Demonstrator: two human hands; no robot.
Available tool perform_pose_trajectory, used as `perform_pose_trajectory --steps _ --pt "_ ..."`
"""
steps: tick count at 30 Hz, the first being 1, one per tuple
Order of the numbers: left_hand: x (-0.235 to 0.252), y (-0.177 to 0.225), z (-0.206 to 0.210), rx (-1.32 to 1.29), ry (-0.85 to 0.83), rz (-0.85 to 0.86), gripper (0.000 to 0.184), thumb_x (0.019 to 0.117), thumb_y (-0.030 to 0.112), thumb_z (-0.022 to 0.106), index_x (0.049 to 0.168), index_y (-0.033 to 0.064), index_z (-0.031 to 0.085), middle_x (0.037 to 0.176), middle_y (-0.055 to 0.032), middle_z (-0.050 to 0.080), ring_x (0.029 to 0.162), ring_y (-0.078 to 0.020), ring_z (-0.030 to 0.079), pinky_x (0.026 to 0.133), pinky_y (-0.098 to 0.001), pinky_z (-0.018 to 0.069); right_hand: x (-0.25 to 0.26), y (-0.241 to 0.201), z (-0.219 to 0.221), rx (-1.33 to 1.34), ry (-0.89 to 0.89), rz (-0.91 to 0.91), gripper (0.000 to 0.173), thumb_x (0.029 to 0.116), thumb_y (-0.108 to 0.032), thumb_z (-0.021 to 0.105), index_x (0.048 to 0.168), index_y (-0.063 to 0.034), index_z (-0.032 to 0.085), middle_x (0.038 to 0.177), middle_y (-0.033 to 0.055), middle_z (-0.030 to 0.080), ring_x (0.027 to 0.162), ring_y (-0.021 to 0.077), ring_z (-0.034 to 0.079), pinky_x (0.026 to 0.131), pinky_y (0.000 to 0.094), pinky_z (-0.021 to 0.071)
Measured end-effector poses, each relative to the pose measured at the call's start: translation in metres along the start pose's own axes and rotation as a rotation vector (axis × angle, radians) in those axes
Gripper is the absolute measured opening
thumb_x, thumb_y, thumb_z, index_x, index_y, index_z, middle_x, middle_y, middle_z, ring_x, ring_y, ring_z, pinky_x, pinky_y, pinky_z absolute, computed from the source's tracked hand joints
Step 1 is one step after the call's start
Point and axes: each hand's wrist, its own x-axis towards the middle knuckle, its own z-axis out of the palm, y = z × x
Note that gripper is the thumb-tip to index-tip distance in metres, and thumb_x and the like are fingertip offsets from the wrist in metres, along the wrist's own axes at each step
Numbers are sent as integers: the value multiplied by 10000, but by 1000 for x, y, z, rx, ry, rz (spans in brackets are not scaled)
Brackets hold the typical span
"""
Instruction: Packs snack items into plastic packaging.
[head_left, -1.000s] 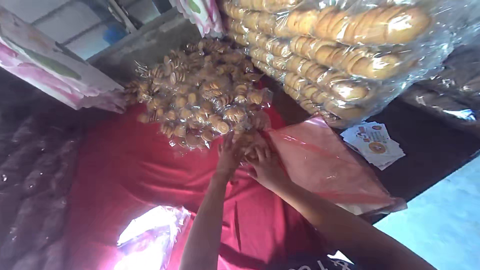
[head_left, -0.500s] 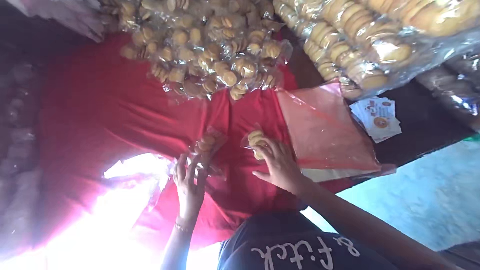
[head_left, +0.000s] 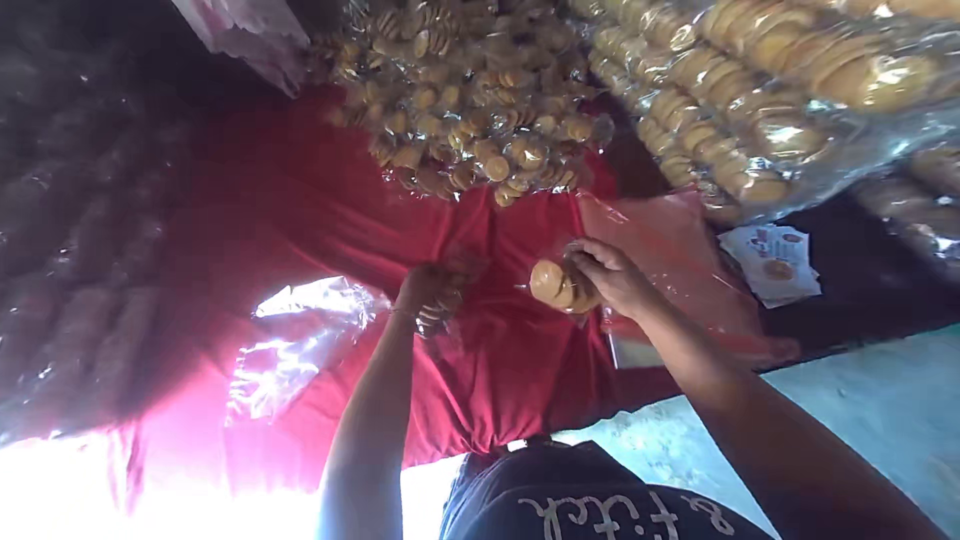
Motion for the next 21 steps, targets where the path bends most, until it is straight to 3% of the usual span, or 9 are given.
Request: perform_pose_trajectory --steps 2,3,6,9,11,13,17,19,21 --pt "0 14 8 -83 -109 174 320 1025 185 608 1236 -54 631 1137 -244 667 1031 -332 655 953 -519 507 -4 -3 -8 -8 -77 -2 251 1024 18 467 1168 77 664 1114 209 695 1040 271 678 970 453 529" --pt "-4 23 9 -94 -145 271 299 1010 137 619 1232 -64 616 1171 -235 652 1045 -313 653 958 -499 516 -5 -3 -12 -61 -95 6 224 1022 4 501 1135 65 685 1096 216 702 1023 303 687 955 492 532" --pt "-34 44 17 -91 -236 524 206 983 116 615 1100 -44 669 1092 -142 682 969 -172 655 904 -375 536 -10 4 -18 -36 -108 -7 157 1021 -47 550 1030 15 694 908 121 675 796 174 631 769 362 539" --pt "-68 46 48 147 -251 813 261 1006 150 589 1210 29 698 1147 -149 724 1068 -292 698 964 -486 542 -11 13 -15 -126 -87 -8 151 1006 -61 594 1023 4 729 923 158 723 856 270 701 831 485 562" --pt "-83 35 73 205 -194 1025 251 976 171 646 1201 115 742 1136 -122 741 1073 -327 692 948 -527 530 -9 20 -10 -48 -102 -26 142 1002 -55 601 1032 -5 730 936 125 726 847 206 694 829 414 572" --pt "-95 27 88 188 -164 1067 240 934 230 704 1157 175 773 1138 -137 719 1084 -353 664 937 -566 499 -5 27 -3 39 -127 -76 139 993 -38 602 1029 4 730 947 102 729 838 138 684 824 337 569" --pt "-102 25 104 19 108 908 104 883 135 711 936 131 800 1034 -135 712 1007 -332 650 896 -556 462 -9 24 32 46 -127 -207 135 965 -50 623 1012 -10 743 948 105 722 802 152 681 769 340 583" --pt "-96 27 107 75 227 861 68 871 177 728 894 154 788 1142 -140 682 1136 -355 597 981 -597 393 -15 18 46 60 -187 -153 128 970 -57 632 1018 7 732 923 125 698 701 165 647 659 341 573" --pt "-90 26 109 95 209 889 68 883 171 738 922 140 784 1359 -185 611 1377 -419 467 1144 -687 246 -26 21 57 96 -260 -49 149 975 -47 622 1030 47 725 966 161 719 845 201 688 818 381 573"
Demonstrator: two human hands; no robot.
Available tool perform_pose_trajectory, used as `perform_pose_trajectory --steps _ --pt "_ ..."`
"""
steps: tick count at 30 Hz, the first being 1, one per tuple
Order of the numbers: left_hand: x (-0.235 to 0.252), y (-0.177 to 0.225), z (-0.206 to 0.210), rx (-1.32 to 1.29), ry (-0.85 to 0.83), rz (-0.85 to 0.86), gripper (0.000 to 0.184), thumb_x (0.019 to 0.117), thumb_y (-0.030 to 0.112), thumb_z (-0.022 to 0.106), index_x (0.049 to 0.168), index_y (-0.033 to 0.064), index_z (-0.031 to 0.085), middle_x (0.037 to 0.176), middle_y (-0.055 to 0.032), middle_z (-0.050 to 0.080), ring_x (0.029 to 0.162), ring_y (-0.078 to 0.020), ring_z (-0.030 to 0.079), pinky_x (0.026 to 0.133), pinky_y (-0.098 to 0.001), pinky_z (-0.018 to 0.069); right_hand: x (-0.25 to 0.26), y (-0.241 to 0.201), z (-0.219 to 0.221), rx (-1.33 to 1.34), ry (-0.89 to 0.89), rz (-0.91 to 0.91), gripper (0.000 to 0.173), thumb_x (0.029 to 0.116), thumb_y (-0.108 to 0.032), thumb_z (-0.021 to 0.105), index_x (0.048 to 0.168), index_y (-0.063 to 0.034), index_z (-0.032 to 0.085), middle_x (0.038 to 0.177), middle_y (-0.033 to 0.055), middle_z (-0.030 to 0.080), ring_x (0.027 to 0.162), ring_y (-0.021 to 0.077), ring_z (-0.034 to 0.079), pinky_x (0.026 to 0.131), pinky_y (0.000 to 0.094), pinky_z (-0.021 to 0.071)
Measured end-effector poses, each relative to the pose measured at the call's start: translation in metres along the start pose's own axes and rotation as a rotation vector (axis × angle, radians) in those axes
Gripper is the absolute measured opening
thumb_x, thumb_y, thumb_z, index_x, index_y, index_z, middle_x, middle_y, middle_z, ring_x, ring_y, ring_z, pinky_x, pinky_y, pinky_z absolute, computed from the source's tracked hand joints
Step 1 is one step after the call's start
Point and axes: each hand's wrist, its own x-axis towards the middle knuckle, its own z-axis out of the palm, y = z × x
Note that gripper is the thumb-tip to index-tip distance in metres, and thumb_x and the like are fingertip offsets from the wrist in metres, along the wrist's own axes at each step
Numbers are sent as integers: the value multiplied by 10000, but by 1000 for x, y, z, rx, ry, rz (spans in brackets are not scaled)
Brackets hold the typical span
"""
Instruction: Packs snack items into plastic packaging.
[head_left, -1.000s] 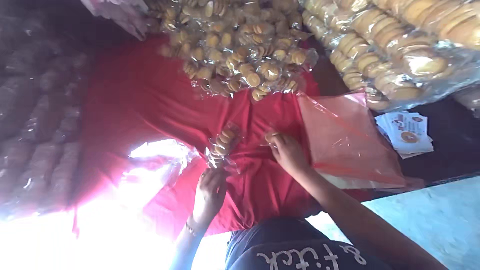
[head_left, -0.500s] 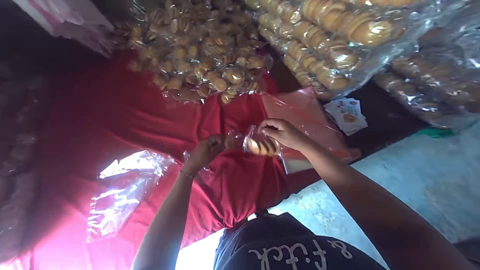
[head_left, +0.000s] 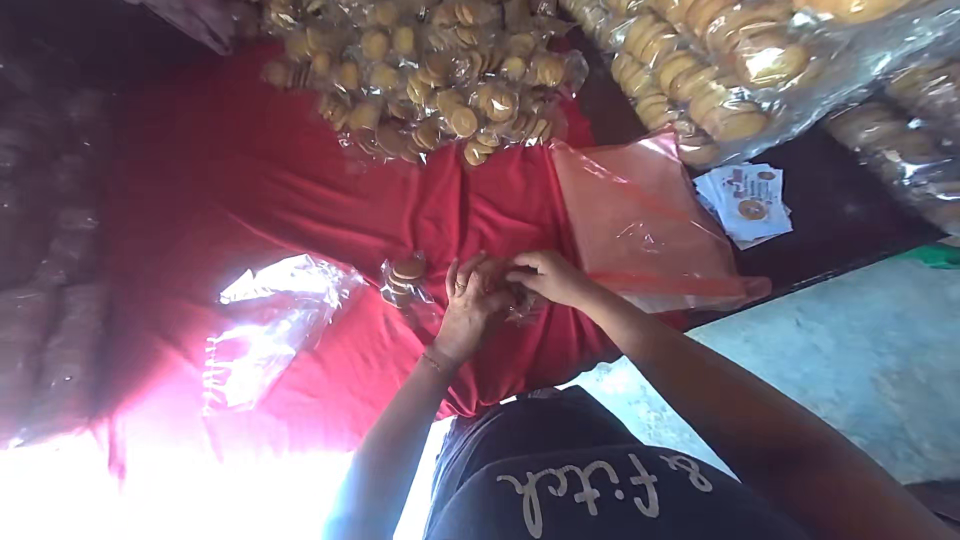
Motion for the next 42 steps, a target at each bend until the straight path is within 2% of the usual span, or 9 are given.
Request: perform_pose_trajectory --steps 7,13,16,20,23,27,31,36,42 --pt "-19 6 30 -110 182 -27 112 888 150 727 944 76 790 981 -189 705 956 -339 673 896 -477 533 -59 17 33 209 -35 -78 945 801 -629 722 1392 73 497 1364 182 583 1246 134 570 1053 282 477" --pt "-27 31 3 -530 245 -243 306 1026 242 547 938 -4 707 1096 -146 616 1117 -171 562 1022 -316 440 -75 26 55 -172 150 -347 539 854 -379 753 1238 -19 638 1220 193 670 1134 270 658 990 374 534" --pt "-28 4 -65 -88 278 -456 191 977 57 583 982 -61 734 1027 -204 702 910 -225 702 838 -355 585 -78 46 67 -291 305 -558 406 948 -402 674 1227 -115 609 1240 165 653 1169 229 638 1023 317 508" --pt "-13 -27 -83 264 -99 -857 627 965 442 648 1459 71 540 1442 -314 487 1292 -490 517 1021 -618 460 -83 44 71 43 273 -294 486 830 -351 775 1157 -7 668 1211 161 686 1136 170 655 988 292 527" --pt "0 -46 -43 431 -53 -869 688 854 526 727 1452 225 570 1467 -272 490 1325 -506 468 975 -693 390 -71 11 44 588 -23 40 593 808 -218 775 1321 -30 546 1079 -13 700 881 25 680 771 218 589" --pt "17 -58 -43 -308 385 -769 348 991 125 578 1294 -43 608 1165 -143 706 1066 -183 682 963 -369 541 -54 12 36 1069 -170 77 719 832 -350 799 1449 -145 493 1164 -5 713 979 130 704 844 327 606" --pt "31 -9 -31 -1315 491 -735 344 1021 204 309 1200 -11 510 964 -19 679 902 -69 669 855 -285 565 -33 -8 22 1210 13 153 557 763 -499 839 1210 -223 653 1033 -42 744 944 112 724 845 333 617" --pt "10 -26 -30 -1651 212 -442 620 875 439 728 1396 141 572 1236 3 710 1105 -107 677 945 -313 559 -9 -22 -33 890 -99 124 343 767 -387 846 1070 -283 727 883 -115 738 755 10 691 687 219 599" --pt "24 -44 -81 -1035 -446 -339 538 954 194 670 1398 -66 515 1266 -72 662 1099 -29 628 991 -240 508 12 -62 -54 15 -357 -47 565 838 -346 776 1316 -63 669 1368 90 636 1223 188 622 1031 398 510"
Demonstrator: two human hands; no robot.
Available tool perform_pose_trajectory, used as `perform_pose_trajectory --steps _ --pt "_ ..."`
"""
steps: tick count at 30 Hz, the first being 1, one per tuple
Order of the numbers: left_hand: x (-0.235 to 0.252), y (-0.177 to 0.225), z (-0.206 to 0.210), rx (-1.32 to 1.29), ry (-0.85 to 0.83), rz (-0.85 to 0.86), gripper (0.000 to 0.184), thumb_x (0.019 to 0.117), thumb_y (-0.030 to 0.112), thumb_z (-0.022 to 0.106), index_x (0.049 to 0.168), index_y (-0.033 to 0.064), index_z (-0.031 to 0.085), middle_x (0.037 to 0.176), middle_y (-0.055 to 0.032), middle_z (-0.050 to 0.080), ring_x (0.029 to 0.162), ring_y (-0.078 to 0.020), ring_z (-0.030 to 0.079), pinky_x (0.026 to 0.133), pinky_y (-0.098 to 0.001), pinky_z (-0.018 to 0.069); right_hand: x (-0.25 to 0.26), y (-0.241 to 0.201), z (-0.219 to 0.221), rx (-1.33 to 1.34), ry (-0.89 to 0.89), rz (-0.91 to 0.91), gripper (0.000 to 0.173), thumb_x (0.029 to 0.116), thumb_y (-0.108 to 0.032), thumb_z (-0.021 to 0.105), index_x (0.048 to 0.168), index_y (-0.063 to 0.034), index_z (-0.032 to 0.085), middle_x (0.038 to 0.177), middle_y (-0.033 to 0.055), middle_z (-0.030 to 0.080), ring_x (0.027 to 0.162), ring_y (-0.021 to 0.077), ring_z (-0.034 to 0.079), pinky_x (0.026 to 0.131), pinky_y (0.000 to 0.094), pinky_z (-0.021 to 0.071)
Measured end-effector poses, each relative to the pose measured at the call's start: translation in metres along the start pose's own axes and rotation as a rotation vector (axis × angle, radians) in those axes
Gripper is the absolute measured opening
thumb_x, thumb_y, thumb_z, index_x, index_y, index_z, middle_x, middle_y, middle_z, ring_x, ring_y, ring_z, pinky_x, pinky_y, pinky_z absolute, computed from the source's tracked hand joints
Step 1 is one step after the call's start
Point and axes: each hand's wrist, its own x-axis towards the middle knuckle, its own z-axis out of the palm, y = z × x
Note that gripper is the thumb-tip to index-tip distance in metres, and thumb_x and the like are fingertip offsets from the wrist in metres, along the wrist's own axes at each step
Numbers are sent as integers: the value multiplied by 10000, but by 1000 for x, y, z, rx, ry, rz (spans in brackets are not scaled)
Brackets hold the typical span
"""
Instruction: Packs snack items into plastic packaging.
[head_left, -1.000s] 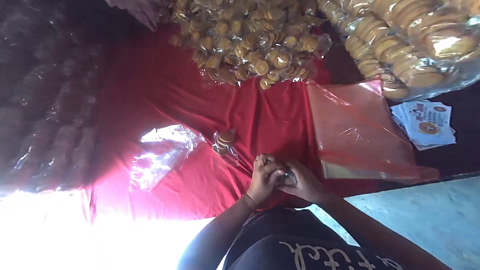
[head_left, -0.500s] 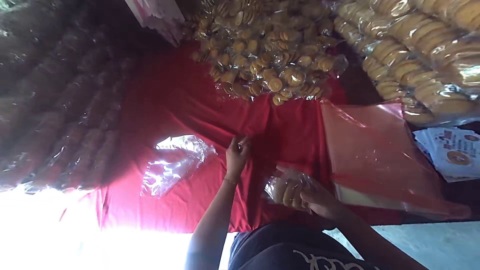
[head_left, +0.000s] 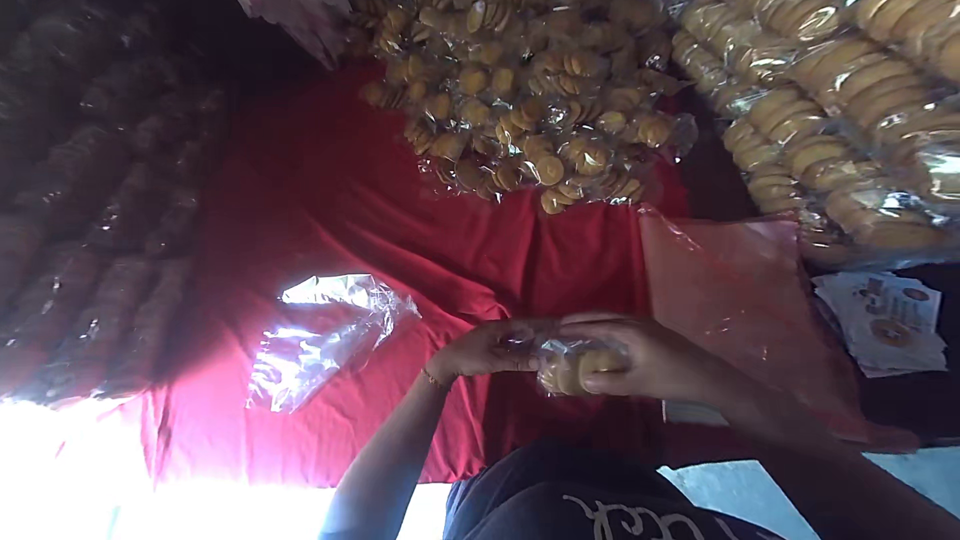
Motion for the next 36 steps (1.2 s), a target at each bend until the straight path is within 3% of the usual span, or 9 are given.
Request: perform_pose_trajectory --steps 7,10,13,20,22,25,27,31,36 --pt "18 -7 -6 101 -76 -59 559 943 70 614 1475 -24 467 1302 -111 655 1086 -64 649 965 -270 528 15 7 -1 48 -128 123 505 840 -236 787 1279 -16 671 1388 117 604 1257 175 580 1072 360 463" --pt "23 -2 -1 -40 36 -92 264 955 50 572 1204 -23 619 999 46 693 855 36 646 779 -186 555 13 8 -6 352 -37 149 498 815 -234 760 1249 -11 658 1160 3 697 1011 1 651 884 182 545" --pt "36 -4 -2 -66 319 -179 157 984 38 551 1058 11 688 826 66 669 718 28 612 685 -184 536 13 33 -11 563 236 227 396 853 -196 707 1225 -72 653 908 -23 710 714 30 643 645 206 550" --pt "56 -6 -36 49 565 -71 122 991 46 603 1064 29 699 939 3 687 730 -24 614 669 -208 536 33 63 -9 321 948 250 562 898 -125 742 1405 -18 523 1247 147 648 1054 165 669 903 370 575" --pt "68 12 -67 115 654 4 177 1000 44 587 1156 -3 656 1137 -45 648 849 -47 618 757 -244 548 34 64 -1 403 935 243 576 885 -180 711 1397 -1 517 1229 126 647 1046 134 669 894 326 582" --pt "112 32 -123 155 848 77 295 1008 80 598 1281 -27 571 946 -48 672 724 -49 622 657 -242 554 26 67 18 568 817 251 615 858 -249 709 1376 28 528 1207 96 669 1038 113 672 877 292 587" --pt "145 38 -161 348 837 -36 513 1020 113 600 1471 -53 420 1236 -194 648 1013 -204 660 896 -369 552 18 66 27 640 705 267 630 825 -252 739 1347 33 533 1118 61 688 959 98 681 837 288 594" --pt "185 22 -206 915 585 -217 432 1025 220 584 1392 -8 570 1390 -281 574 1343 -456 506 1134 -648 344 -5 69 28 694 536 220 676 769 -378 819 1307 -43 584 1012 -25 722 838 68 689 747 262 595" --pt "151 17 -151 1119 349 244 173 922 94 702 1057 -8 735 1148 -186 700 1052 -345 683 928 -558 544 -45 77 27 755 511 143 623 758 -476 843 1266 -183 634 1021 -76 736 853 54 703 733 258 608"
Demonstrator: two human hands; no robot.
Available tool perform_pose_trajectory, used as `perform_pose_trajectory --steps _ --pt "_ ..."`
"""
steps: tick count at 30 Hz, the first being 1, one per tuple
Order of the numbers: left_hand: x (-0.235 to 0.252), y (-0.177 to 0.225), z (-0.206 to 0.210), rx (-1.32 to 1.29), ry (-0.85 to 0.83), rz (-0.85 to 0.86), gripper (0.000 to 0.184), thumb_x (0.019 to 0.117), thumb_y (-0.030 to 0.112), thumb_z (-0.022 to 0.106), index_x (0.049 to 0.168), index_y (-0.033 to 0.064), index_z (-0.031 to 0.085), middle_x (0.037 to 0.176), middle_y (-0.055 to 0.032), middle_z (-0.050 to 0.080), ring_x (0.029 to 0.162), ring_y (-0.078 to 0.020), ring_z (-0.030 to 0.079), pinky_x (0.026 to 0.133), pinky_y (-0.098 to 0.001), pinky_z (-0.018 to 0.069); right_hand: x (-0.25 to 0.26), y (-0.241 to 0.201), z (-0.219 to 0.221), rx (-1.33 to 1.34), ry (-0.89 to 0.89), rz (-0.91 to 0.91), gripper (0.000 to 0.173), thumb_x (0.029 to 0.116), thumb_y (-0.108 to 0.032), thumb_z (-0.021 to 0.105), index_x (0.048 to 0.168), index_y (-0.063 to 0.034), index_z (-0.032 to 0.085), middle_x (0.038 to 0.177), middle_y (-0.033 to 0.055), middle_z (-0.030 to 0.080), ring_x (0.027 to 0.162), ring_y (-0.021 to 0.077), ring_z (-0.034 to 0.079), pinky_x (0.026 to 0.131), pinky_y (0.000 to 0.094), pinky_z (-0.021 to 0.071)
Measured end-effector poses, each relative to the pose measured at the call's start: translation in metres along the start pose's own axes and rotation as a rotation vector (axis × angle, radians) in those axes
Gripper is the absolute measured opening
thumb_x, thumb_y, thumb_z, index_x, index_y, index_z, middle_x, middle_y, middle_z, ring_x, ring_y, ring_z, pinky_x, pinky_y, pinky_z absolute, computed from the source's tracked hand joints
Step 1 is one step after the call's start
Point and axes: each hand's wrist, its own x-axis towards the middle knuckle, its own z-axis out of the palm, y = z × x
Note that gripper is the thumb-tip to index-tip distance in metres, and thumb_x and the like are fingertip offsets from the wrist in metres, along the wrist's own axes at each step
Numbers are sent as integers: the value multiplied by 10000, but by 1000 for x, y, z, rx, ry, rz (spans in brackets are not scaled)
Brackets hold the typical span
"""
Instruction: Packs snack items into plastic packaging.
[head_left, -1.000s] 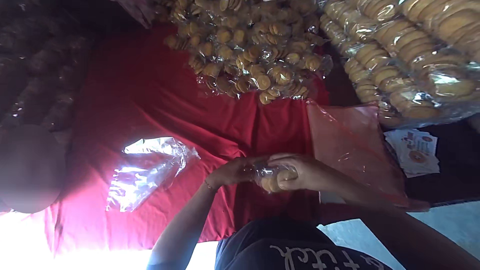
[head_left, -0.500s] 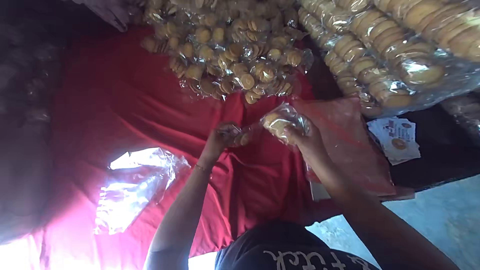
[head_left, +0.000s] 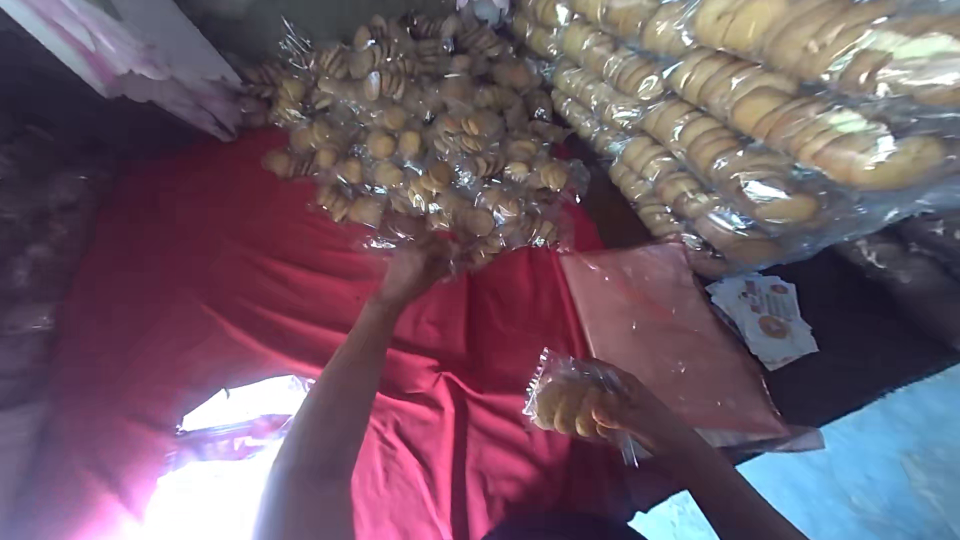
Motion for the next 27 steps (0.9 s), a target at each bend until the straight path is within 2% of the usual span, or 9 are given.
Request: perform_pose_trajectory --steps 4,6,8,11,15,17,20,24,27 --pt "-49 29 35 38 -33 146 458 827 159 804 1221 -22 655 1262 -226 660 1208 -406 617 1039 -571 476 -6 2 5 -64 -178 3 525 842 -398 787 1288 -170 633 1095 -100 730 969 25 692 855 257 594" --pt "-55 31 38 73 -146 38 768 797 275 850 1461 67 525 1456 -175 561 1385 -400 476 1142 -647 319 0 7 19 -106 -121 71 579 829 -321 779 1299 -42 590 1063 -21 721 924 61 690 827 274 592" --pt "-49 34 40 141 -275 52 737 809 301 836 1471 154 547 1577 -131 443 1498 -408 308 1168 -708 195 5 9 29 -125 -37 109 647 801 -328 782 1320 -9 563 1036 11 715 869 81 689 780 278 594" --pt "-31 35 39 137 -295 31 557 865 257 785 1386 153 618 1564 -155 448 1448 -410 393 1117 -641 351 0 11 29 -55 -12 71 683 806 -365 799 1334 -12 546 1036 8 712 853 90 687 762 282 595" --pt "-16 62 19 -388 -293 -226 678 897 106 741 1495 93 421 1173 -131 700 1034 -235 685 924 -454 563 -22 5 14 -6 -37 -10 657 793 -420 827 1301 -81 586 1040 -35 725 882 75 697 777 278 604" --pt "-20 73 17 -411 -373 -217 562 958 136 677 1466 25 465 1181 -162 694 1041 -223 688 948 -420 556 -37 0 2 45 -134 -73 579 816 -439 814 1301 -189 621 1097 -83 731 966 50 697 848 274 598" --pt "-43 79 21 -84 -317 -54 367 937 166 702 1235 -47 672 1246 -249 657 1192 -410 615 1048 -587 451 -60 7 -3 100 -230 -109 496 848 -386 797 1314 -302 647 1115 -131 736 989 17 698 871 250 594" --pt "-97 129 20 -145 -280 -18 239 984 127 595 1112 -32 720 1128 -191 724 1079 -316 698 987 -486 531 -78 10 24 -87 275 -208 510 857 -294 756 1301 -89 610 1086 -81 718 951 -7 678 846 227 586" --pt "-150 149 56 -105 -137 292 148 975 158 631 993 94 762 1083 -107 742 1064 -280 685 971 -483 506 -49 14 36 -352 681 -311 542 844 -187 732 1294 70 572 1183 94 656 1038 45 648 889 232 567"
